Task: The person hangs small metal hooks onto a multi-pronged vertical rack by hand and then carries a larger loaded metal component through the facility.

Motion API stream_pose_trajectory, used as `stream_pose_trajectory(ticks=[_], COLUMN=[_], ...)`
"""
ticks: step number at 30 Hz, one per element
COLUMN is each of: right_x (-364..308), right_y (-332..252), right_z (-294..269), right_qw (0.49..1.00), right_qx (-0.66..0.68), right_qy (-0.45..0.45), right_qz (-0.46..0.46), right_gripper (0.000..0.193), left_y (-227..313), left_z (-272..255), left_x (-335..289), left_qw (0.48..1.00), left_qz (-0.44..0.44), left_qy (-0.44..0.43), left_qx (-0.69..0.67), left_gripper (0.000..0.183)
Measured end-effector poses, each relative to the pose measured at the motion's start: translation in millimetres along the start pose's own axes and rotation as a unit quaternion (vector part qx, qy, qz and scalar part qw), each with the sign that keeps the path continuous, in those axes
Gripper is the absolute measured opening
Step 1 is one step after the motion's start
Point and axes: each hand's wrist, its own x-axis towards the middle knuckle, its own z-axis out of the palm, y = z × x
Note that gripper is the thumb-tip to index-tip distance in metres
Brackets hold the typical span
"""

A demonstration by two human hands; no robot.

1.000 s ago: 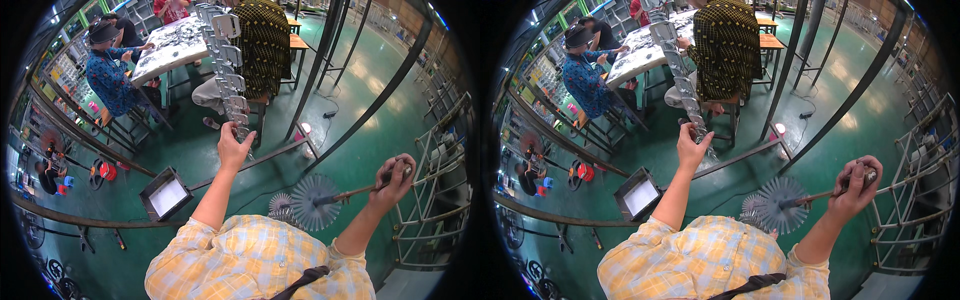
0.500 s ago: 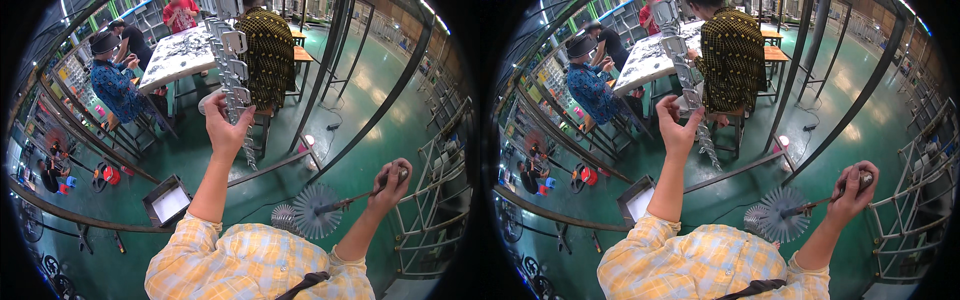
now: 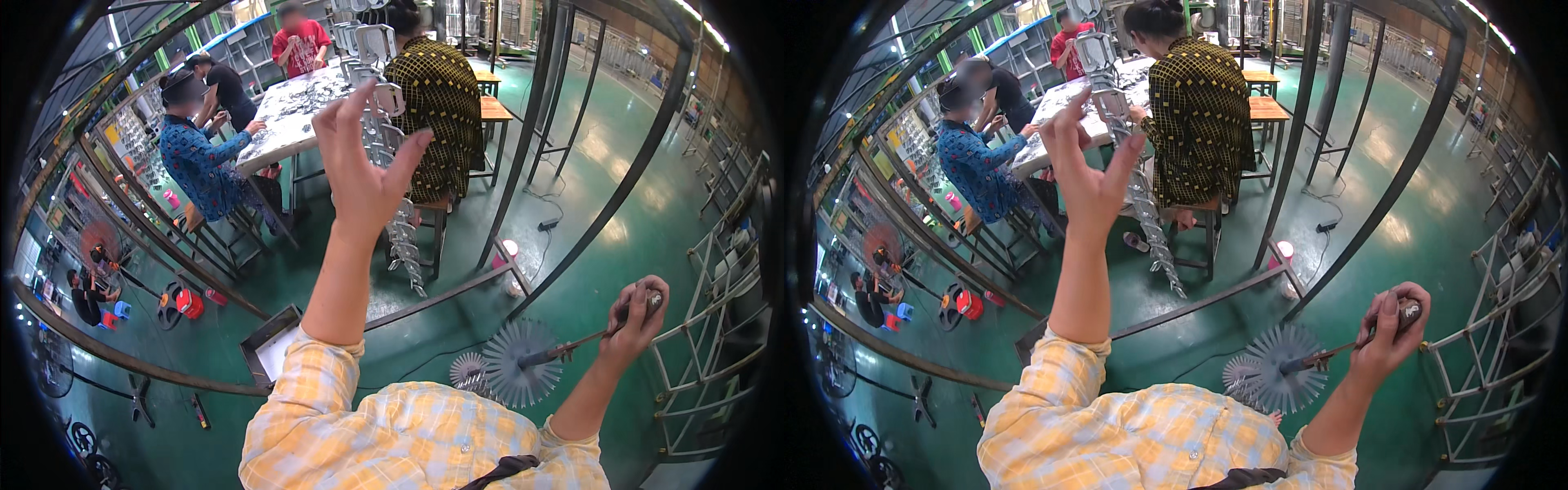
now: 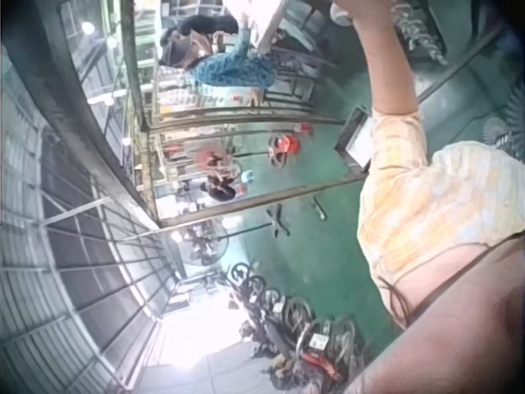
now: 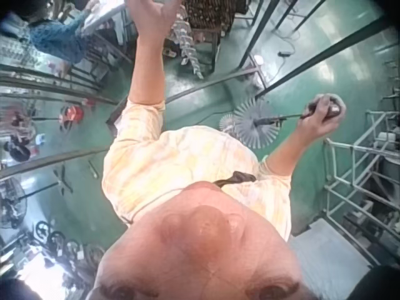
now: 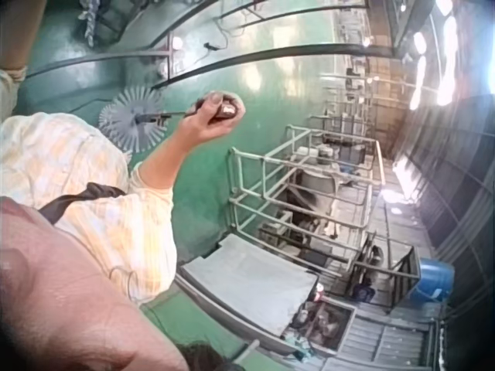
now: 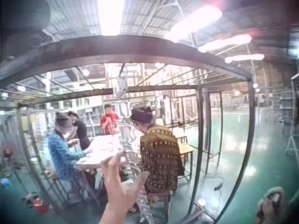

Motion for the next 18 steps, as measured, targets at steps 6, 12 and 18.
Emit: stream_pose_trajectory(ticks=[6,12,18], right_x=[-4.7,-8.6,-6.7], right_y=[-5.8,-6.9,-6.9], right_z=[-2.5,-4.8,-10.0], right_qw=[1.0,1.0,1.0], right_qx=[0.01,0.004,0.006], right_qy=[-0.014,0.0,0.002], right_qz=[0.009,0.009,0.008], right_gripper=[0.015,0.015,0.014], left_y=[-12.3,-13.3,25.5], left_z=[5.3,12.2,21.0], left_x=[44.3,70.0,115.1], left_qw=[0.989,0.974,0.96], left_qz=[0.117,0.179,0.133], left_qy=[0.041,0.116,0.143], left_qx=[0.08,0.074,0.201], left_gripper=[0.06,0.052,0.03])
